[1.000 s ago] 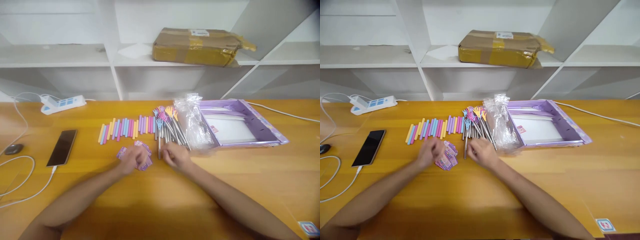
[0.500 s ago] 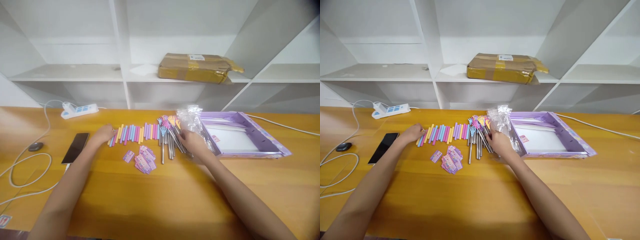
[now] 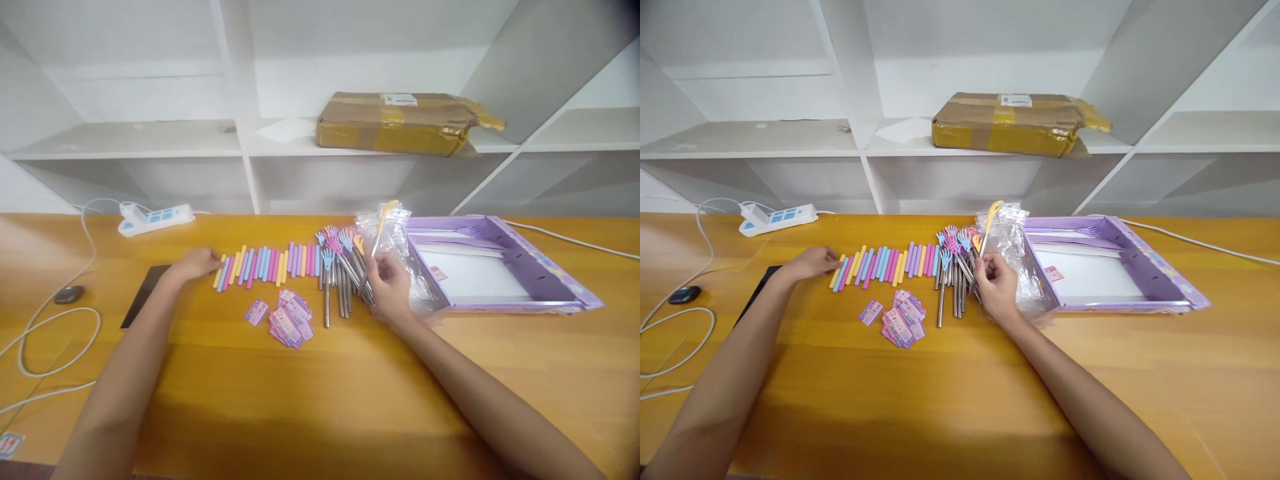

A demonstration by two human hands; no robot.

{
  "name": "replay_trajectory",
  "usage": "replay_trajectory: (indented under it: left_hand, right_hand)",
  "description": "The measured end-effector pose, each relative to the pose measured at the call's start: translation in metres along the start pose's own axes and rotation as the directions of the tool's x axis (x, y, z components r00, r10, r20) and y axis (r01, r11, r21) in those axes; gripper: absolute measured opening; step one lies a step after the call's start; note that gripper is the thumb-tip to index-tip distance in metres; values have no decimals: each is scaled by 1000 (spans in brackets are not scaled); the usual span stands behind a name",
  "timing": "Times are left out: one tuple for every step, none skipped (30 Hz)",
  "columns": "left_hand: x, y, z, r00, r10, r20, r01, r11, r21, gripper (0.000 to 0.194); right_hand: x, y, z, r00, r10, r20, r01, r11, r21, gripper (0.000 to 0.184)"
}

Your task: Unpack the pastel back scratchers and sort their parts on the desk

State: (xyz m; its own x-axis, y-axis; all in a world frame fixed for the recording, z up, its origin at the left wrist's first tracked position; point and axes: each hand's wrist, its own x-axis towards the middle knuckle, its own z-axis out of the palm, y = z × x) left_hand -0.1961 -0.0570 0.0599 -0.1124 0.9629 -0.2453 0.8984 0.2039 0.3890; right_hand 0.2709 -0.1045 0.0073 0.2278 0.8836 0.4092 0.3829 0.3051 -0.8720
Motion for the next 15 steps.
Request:
replay_trajectory:
  left_hand:
    - [-1,2,0,999,-11,41,11,1000,-3,30]
    - [-3,3,-1,997,-23,79,23,1000,1,28]
    - [-4,5,-1,994,-31,105,31,1000,-4,25]
    - [-5,6,-2,992,-33,120,35,999,-9,23]
    - [-7,7,-4,992,-33,125,35,999,-12,21]
    - [-9,8,-7,994,-28,110,30,999,-11,20]
    - [-11,10,-10,997,-14,76,15,1000,-11,21]
    - [-14,12,-13,999,9,32,-9,1000,-13,22]
    - [-17,17,-15,999,42,-15,-42,999,-18,24]
    - [-22,23,-15,995,83,-55,-84,996,-28,24]
    - [-27,32,-12,988,131,-81,-135,990,-44,23]
    - [-33,43,-4,980,179,-89,-185,980,-66,22]
    - [-40,56,8,969,230,-90,-239,966,-96,19]
    - [-47,70,24,955,279,-101,-291,948,-129,20]
    - [-56,84,43,939,320,-127,-337,929,-150,28]
  right_hand:
    - [-8,2,2,1000,-19,-5,19,1000,19,37]
    - [-15,3,4,999,-35,2,35,999,36,36]
    - [-21,6,5,999,-49,16,48,997,53,35]
    - [-27,8,5,997,-62,37,59,996,72,33]
    - [-31,10,5,995,-76,62,70,994,89,33]
    - [-34,12,4,992,-89,89,79,991,105,32]
    - [-36,13,4,989,-97,112,84,990,117,32]
    - [-37,14,4,987,-98,128,82,988,128,32]
    - [-37,14,5,986,-90,142,70,987,144,33]
    - [-37,14,6,985,-73,158,45,984,170,34]
    - [-36,13,7,984,-48,172,10,977,212,36]
    - [-34,12,9,982,-15,186,-35,963,267,37]
    - [-33,11,11,980,20,198,-86,941,328,37]
    - [-32,10,12,976,54,209,-134,912,389,37]
    - [-31,9,13,973,82,217,-173,880,442,37]
